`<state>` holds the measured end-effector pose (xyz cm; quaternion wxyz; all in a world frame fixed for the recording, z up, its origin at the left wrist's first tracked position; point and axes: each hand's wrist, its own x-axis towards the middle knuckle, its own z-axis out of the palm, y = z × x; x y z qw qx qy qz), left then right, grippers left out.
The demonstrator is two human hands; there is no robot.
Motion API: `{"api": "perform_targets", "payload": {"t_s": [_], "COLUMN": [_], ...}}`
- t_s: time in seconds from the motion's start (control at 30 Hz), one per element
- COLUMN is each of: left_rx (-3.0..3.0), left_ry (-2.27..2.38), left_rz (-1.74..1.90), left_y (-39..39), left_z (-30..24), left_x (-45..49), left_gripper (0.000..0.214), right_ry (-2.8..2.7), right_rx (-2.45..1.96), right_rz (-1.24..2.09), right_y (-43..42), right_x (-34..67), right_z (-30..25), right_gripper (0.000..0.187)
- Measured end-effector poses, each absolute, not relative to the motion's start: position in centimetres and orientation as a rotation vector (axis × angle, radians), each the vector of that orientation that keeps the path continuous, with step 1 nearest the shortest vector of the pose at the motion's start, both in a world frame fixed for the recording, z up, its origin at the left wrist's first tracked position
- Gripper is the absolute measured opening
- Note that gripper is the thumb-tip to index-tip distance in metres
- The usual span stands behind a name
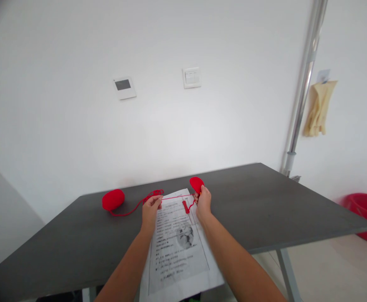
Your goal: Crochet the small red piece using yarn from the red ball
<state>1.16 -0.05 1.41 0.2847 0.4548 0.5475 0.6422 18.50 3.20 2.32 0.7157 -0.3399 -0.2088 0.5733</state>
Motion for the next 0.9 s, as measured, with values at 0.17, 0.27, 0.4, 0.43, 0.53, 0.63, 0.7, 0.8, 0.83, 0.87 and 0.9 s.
{"api": "perform_targets", "payload": {"t_s": [0.17, 0.27, 0.4, 0.43, 0.53, 0.63, 0.7, 0.8, 0.83, 0.87, 0.9], "left_rx": [1.099, 1.113, 1.238, 1.270, 1.343, 1.353, 1.341, 1.306, 1.288, 1.268, 1.250], "left_ry": [1.515, 1.565, 1.645, 1.647, 1.644, 1.654, 1.672, 1.701, 1.695, 1.673, 1.633], "left_rz": [1.915, 1.966, 2.009, 2.016, 2.012, 1.993, 1.979, 1.978, 1.977, 1.966, 1.943], "left_y": [0.2, 0.2, 0.1, 0.1, 0.1, 0.0, -0.1, -0.1, -0.1, 0.0, 0.0], "left_z": [1.1, 1.1, 1.1, 1.0, 1.0, 1.1, 1.2, 1.2, 1.2, 1.2, 1.1], "left_x": [0.5, 0.5, 0.3, 0.3, 0.3, 0.4, 0.5, 0.5, 0.5, 0.6, 0.7], "left_gripper": [0.023, 0.019, 0.019, 0.022, 0.029, 0.031, 0.033, 0.034, 0.033, 0.032, 0.031], "right_ry": [-0.436, -0.444, -0.498, -0.533, -0.678, -0.791, -0.831, -0.862, -0.882, -0.910, -0.943], "right_rx": [-0.771, -0.777, -0.767, -0.765, -0.761, -0.751, -0.745, -0.741, -0.737, -0.729, -0.716], "right_rz": [1.221, 1.209, 1.218, 1.231, 1.300, 1.369, 1.399, 1.432, 1.449, 1.474, 1.505], "right_y": [3.4, 3.3, 3.0, 2.8, 2.5, 2.3, 2.3, 2.3, 2.2, 2.2, 2.0], "right_x": [18.6, 18.6, 18.3, 18.2, 17.8, 17.6, 17.5, 17.5, 17.5, 17.4, 17.4], "right_z": [2.2, 2.3, 2.6, 2.7, 2.7, 2.5, 2.3, 2.3, 2.3, 2.4, 2.4], "right_gripper": [0.027, 0.026, 0.023, 0.023, 0.022, 0.025, 0.027, 0.028, 0.027, 0.027, 0.027]}}
